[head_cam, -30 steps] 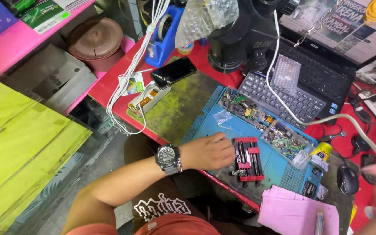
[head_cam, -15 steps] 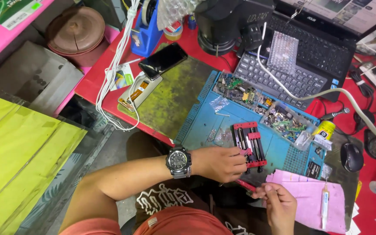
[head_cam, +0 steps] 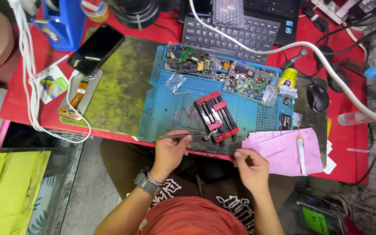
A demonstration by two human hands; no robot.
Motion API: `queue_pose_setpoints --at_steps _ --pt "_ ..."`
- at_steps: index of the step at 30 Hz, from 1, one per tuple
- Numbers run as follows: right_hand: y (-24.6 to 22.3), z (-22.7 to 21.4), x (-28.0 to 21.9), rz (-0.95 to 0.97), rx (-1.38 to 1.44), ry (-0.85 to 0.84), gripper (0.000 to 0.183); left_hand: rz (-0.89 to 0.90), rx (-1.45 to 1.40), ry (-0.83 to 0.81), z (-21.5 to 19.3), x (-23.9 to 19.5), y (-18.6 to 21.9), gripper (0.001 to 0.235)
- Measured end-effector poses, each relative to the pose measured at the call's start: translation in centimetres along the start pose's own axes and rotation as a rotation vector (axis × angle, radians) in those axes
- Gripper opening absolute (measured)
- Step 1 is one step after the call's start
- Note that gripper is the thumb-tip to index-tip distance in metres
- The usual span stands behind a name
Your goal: The person uses a hot air gun to heat a small circuit board clamped in a red holder, then uses tweezers to manipulate components on the board. The person repeats this process, alternating between heating and using tweezers to adjust the components.
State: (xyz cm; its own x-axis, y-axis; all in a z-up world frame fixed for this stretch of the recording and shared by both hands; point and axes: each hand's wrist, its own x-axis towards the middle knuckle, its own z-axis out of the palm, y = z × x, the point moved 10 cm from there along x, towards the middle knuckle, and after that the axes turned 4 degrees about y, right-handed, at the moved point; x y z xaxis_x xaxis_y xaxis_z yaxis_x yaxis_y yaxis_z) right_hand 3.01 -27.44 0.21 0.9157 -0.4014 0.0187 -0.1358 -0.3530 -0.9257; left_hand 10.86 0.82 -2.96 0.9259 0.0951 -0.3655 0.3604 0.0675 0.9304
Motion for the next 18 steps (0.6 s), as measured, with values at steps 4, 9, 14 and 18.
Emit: queue_pose_setpoints --at_steps 4,9,14,18 --pt "-1.6 1.0 0.8 -0.102 -0.163 0.056 0.007 -0.083 -0.145 0.017 0.0 0.2 -1.0 0.027" --pt "-2.7 2.8 0.6 -0.251 -0.374 0.098 0.014 -0.166 -0.263 0.02 -0.1 0.3 -1.4 0.029" --pt "-3.0 3.0 0.2 -0.291 -0.406 0.122 0.011 -0.192 -0.26 0.011 0.1 0.8 -1.8 0.03" --pt "-3.1 2.9 0.4 -0.292 -0.382 0.122 0.012 -0.218 -0.24 -0.018 0.5 1.2 -2.1 0.029"
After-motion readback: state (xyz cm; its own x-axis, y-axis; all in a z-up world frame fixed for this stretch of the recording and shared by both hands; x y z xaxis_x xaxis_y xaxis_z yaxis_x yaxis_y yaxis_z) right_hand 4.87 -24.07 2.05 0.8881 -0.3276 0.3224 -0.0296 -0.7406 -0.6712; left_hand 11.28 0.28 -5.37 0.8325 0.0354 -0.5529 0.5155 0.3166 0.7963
